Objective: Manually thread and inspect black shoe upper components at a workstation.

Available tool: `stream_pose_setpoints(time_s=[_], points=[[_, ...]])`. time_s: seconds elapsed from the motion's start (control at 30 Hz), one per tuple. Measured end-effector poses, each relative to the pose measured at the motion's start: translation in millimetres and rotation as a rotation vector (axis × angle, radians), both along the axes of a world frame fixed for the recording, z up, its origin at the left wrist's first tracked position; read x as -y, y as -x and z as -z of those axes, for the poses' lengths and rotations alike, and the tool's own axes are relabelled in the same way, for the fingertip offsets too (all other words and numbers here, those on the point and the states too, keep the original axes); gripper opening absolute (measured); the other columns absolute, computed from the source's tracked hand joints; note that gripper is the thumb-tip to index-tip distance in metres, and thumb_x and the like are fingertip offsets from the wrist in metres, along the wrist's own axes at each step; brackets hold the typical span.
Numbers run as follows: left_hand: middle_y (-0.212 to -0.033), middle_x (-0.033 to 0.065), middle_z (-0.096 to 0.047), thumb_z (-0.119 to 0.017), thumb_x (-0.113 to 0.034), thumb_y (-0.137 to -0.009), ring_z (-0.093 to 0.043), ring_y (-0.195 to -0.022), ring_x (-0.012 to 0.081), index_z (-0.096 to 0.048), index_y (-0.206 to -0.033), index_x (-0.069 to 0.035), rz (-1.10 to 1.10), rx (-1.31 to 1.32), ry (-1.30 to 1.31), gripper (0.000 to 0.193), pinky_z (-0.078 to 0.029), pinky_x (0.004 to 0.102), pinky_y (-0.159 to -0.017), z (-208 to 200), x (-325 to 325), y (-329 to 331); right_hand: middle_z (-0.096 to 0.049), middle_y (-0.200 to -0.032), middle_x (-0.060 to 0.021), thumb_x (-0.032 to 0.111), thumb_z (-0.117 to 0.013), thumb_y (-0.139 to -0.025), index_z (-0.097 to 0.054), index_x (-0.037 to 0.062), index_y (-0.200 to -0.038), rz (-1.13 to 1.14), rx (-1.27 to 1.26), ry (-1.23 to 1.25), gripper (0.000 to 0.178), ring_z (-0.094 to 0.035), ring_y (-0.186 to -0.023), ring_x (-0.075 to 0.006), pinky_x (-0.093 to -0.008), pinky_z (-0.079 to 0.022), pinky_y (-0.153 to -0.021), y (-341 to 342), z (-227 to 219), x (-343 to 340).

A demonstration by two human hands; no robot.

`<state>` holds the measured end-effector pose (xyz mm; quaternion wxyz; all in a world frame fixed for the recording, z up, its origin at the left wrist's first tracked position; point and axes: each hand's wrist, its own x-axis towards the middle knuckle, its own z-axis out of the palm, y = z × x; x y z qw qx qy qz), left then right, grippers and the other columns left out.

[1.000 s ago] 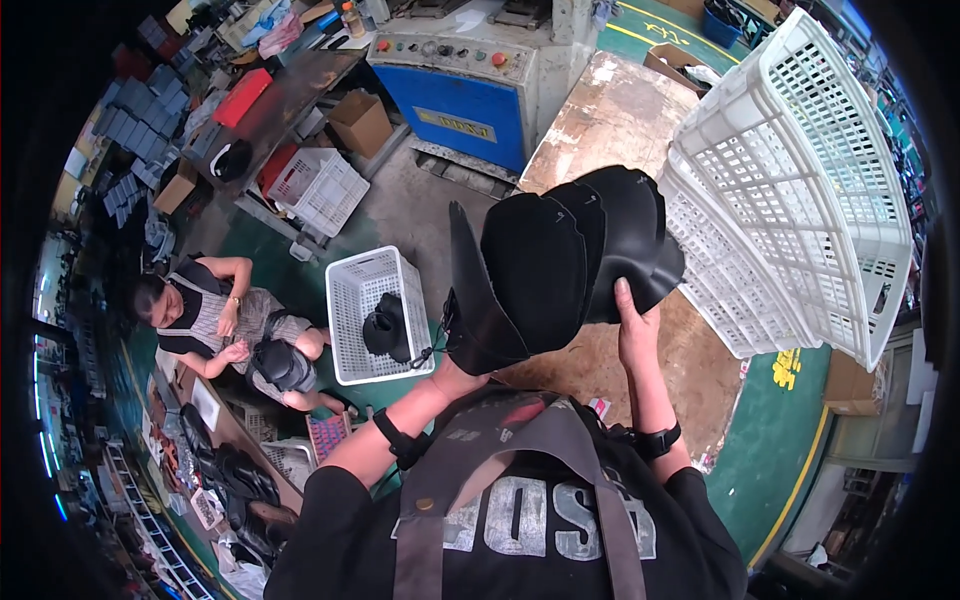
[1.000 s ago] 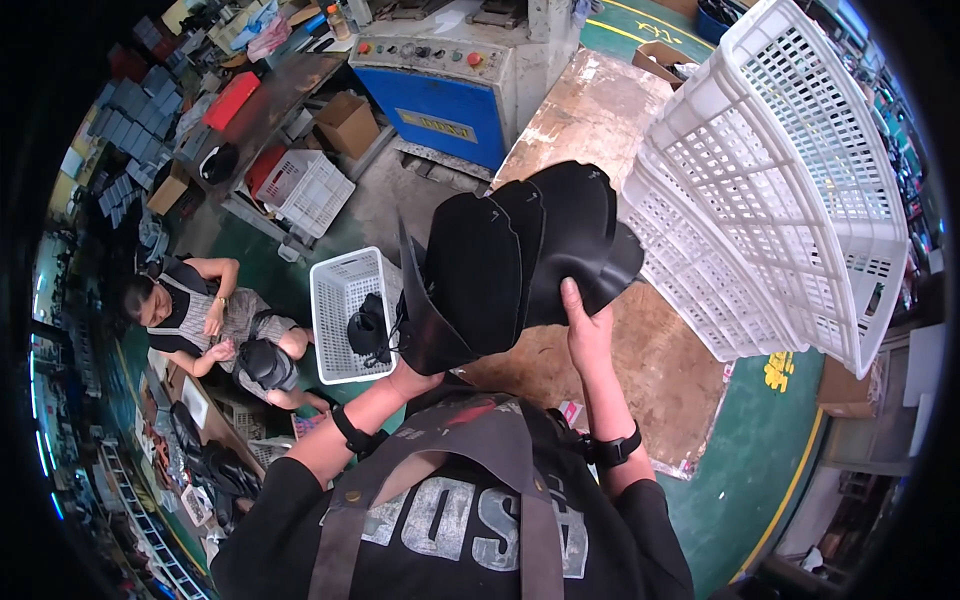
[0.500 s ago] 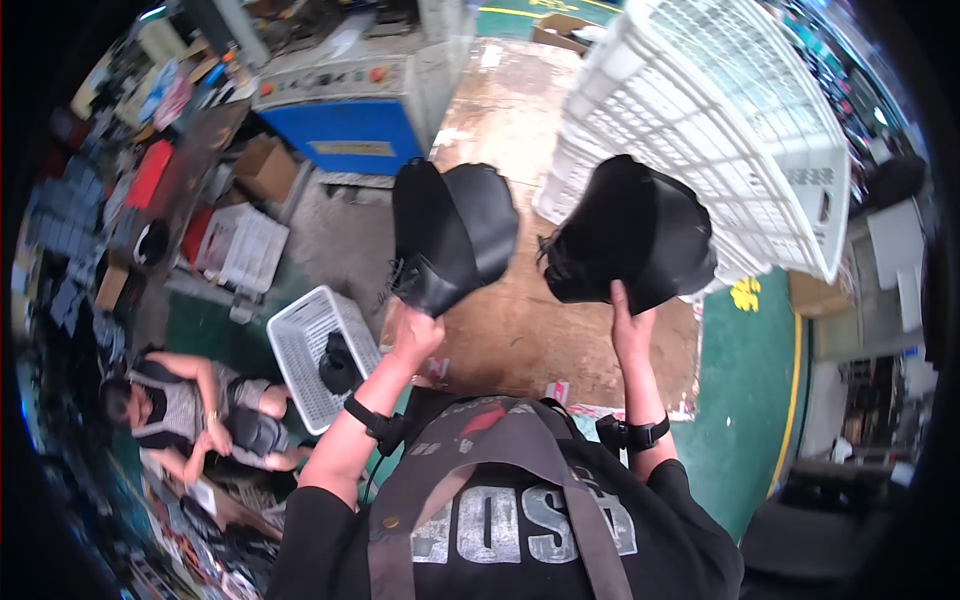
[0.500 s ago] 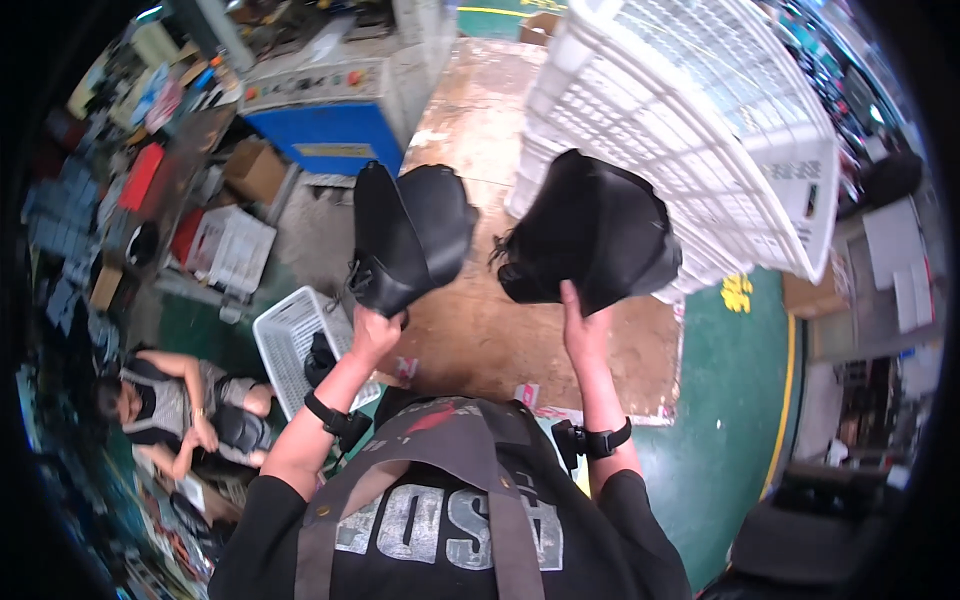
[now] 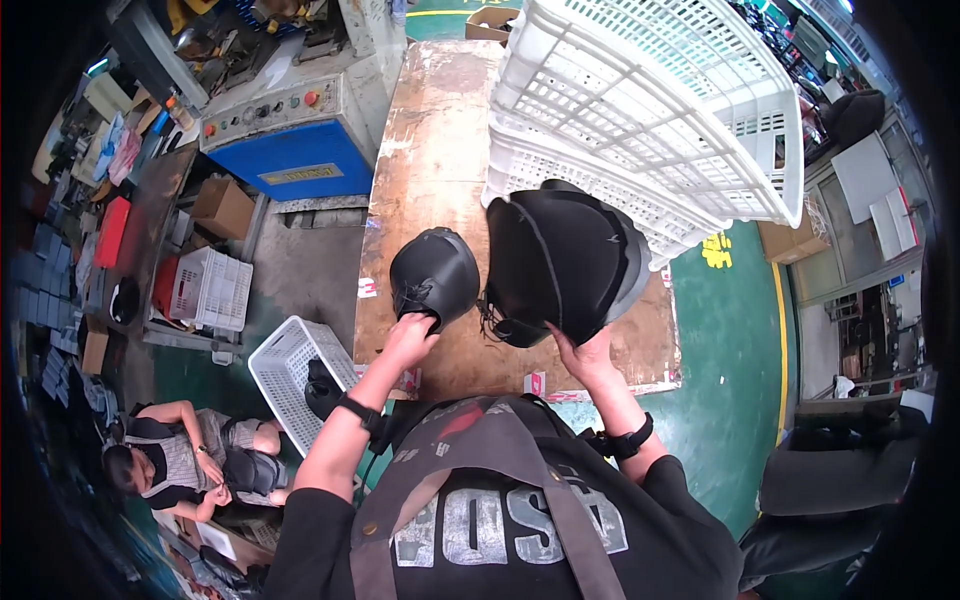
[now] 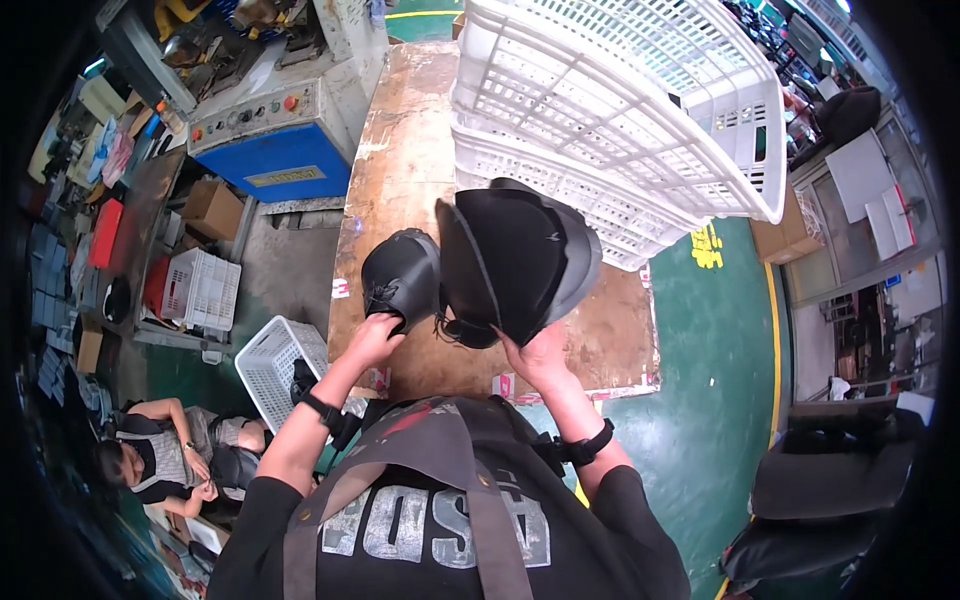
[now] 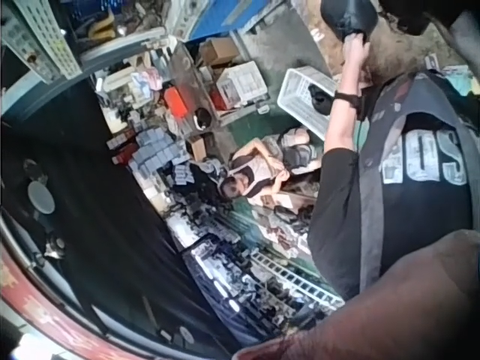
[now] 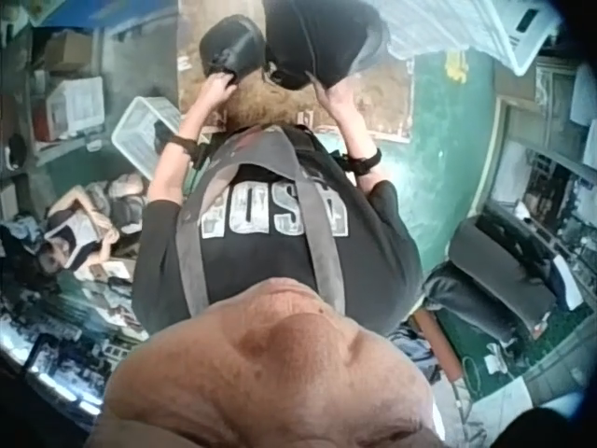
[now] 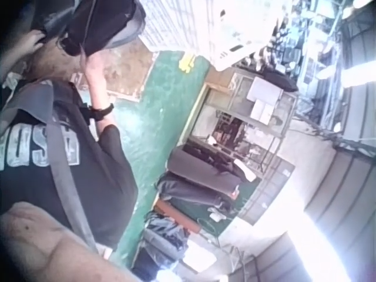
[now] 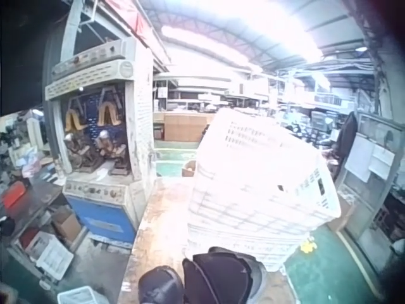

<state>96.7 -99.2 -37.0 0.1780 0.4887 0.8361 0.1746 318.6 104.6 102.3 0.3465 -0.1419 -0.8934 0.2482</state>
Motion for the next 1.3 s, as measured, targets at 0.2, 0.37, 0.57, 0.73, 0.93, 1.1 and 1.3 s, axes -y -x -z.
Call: stream_pose_setpoints(time_s=[0.2,0.37,0.57,0.73,0.93,1.1,1.3], points=[[-0.106,0.0116,-0.061,-0.062,-0.015,-0.078,-0.055,-0.101,0.0296,-0.060,-0.107,-0.006,0.005,0.037,-0.234,0.030,-0.045,0.0378,-0.086,-46,31,-16,-0.059,-0.103,-0.0156,0.006,-0.068,-0.067,-0.061,0.0091,-0.102,-0.133,-0.037,-0.079,0.036,-0.057,-0.095,-0.0377,-0.0423,-0.047,-0.078,14,-2,12],[-0.095,0.0118,-0.061,-0.063,-0.008,-0.075,-0.057,-0.091,0.0300,-0.060,-0.097,-0.004,0.069,0.081,-0.407,0.022,-0.047,0.0372,-0.078,-84,39,-41,-0.059,-0.104,-0.0148,0.003,-0.064,-0.068,-0.060,0.0067,-0.103,-0.302,-0.060,-0.084,0.036,-0.056,-0.097,-0.0359,-0.0415,-0.047,-0.081,31,-5,27],[-0.102,0.0119,-0.059,-0.064,-0.005,-0.073,-0.054,-0.100,0.0316,-0.060,-0.097,-0.005,0.172,-0.003,-0.384,0.025,-0.045,0.0384,-0.083,-84,46,-59,-0.058,-0.104,-0.0152,0.001,-0.063,-0.067,-0.061,0.0069,-0.103,-0.398,-0.087,-0.109,0.036,-0.055,-0.099,-0.0352,-0.0426,-0.046,-0.082,42,-8,36],[-0.112,0.0147,-0.055,-0.066,-0.010,-0.071,-0.050,-0.108,0.0338,-0.057,-0.106,-0.005,0.076,-0.038,-0.492,0.036,-0.043,0.0395,-0.089,-81,55,-69,-0.058,-0.105,-0.0168,0.003,-0.064,-0.069,-0.059,0.0052,-0.106,-0.499,-0.051,-0.135,0.038,-0.054,-0.098,-0.0374,-0.0421,-0.045,-0.084,51,-15,47],[-0.135,0.0235,-0.035,-0.073,-0.031,-0.065,-0.033,-0.126,0.0400,-0.040,-0.129,-0.002,-0.013,-0.058,-0.456,0.078,-0.028,0.0472,-0.103,-108,57,-72,-0.059,-0.107,-0.0077,0.019,-0.059,-0.089,-0.053,-0.0012,-0.114,-0.329,-0.064,0.951,0.033,-0.054,-0.098,-0.0151,-0.0288,-0.043,-0.086,78,-29,67],[-0.124,0.0186,-0.049,-0.071,-0.026,-0.073,-0.041,-0.120,0.0358,-0.051,-0.120,-0.004,-0.247,0.064,-0.636,0.056,-0.031,0.0452,-0.101,-108,46,-75,-0.060,-0.108,-0.0093,0.021,-0.056,-0.091,-0.053,-0.0034,-0.115,-0.328,-0.053,1.235,0.034,-0.055,-0.098,-0.0145,-0.0290,-0.043,-0.087,103,-45,83],[-0.106,0.0034,-0.063,-0.062,-0.012,-0.085,-0.058,-0.099,0.0138,-0.058,-0.113,-0.002,-0.425,0.734,-0.894,0.029,-0.044,0.0274,-0.087,-117,58,-63,-0.051,-0.126,-0.0093,0.034,-0.044,-0.095,-0.046,0.0003,-0.125,-0.657,0.049,1.546,0.045,-0.053,-0.107,-0.0179,-0.0293,-0.043,-0.090,115,-64,86]])
